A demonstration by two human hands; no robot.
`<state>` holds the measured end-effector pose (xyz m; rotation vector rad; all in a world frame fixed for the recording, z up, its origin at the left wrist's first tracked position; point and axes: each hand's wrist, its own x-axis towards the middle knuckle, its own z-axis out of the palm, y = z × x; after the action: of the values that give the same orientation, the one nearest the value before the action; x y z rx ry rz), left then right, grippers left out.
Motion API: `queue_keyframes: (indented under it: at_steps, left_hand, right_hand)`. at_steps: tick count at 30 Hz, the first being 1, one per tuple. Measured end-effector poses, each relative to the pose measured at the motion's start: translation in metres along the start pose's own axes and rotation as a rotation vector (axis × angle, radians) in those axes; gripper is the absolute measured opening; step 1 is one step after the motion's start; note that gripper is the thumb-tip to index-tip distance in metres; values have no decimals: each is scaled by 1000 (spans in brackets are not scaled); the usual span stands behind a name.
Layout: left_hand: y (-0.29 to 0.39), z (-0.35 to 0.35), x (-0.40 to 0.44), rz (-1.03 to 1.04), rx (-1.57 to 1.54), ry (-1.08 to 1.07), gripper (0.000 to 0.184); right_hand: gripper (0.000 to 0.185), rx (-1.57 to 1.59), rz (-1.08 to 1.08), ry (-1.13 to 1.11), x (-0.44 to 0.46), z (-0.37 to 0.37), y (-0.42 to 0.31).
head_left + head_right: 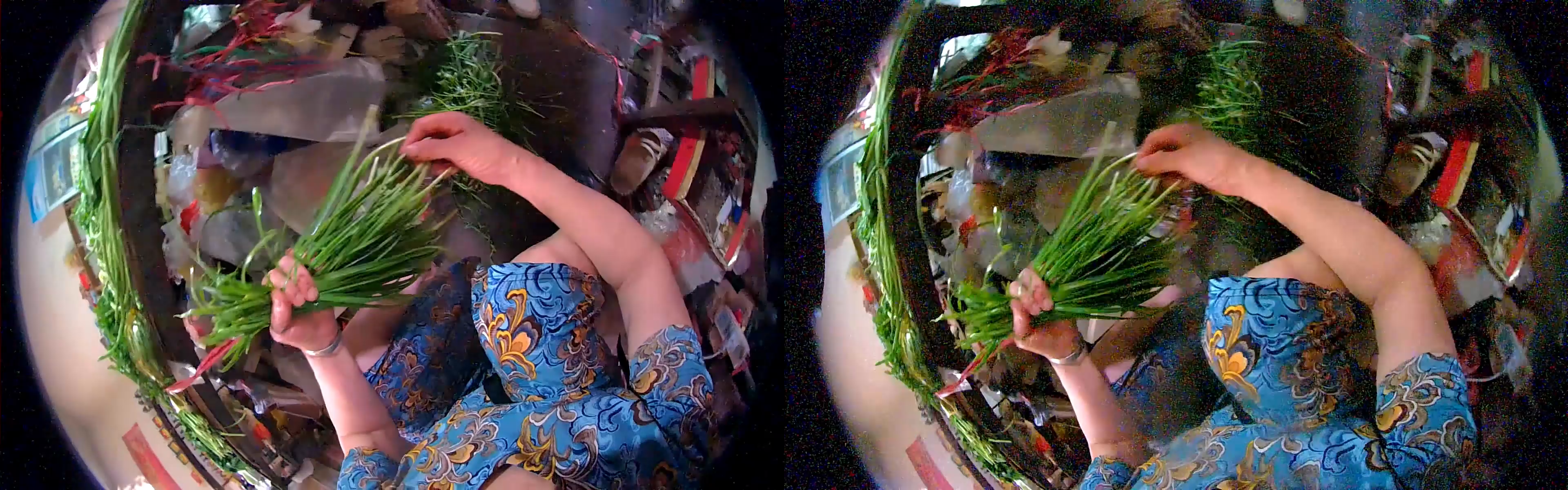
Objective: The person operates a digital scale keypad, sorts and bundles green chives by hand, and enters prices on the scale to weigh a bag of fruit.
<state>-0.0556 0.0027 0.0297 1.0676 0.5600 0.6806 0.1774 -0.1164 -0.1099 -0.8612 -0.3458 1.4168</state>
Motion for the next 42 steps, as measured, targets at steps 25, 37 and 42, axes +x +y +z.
queue_keyframes:
  at_steps: [25,37,42]
  left_hand:
    - [0,-1,9,-64,-66,193,28]
    - [11,-6,18,58,-211,78,25]
    - [6,-4,19,-72,138,213,24]
  right_hand:
    - [14,-186,86,50,6,3,1]
    - [45,71,143,-262,-5,8,12]
    - [33,-22,267,-127,2,15,7]
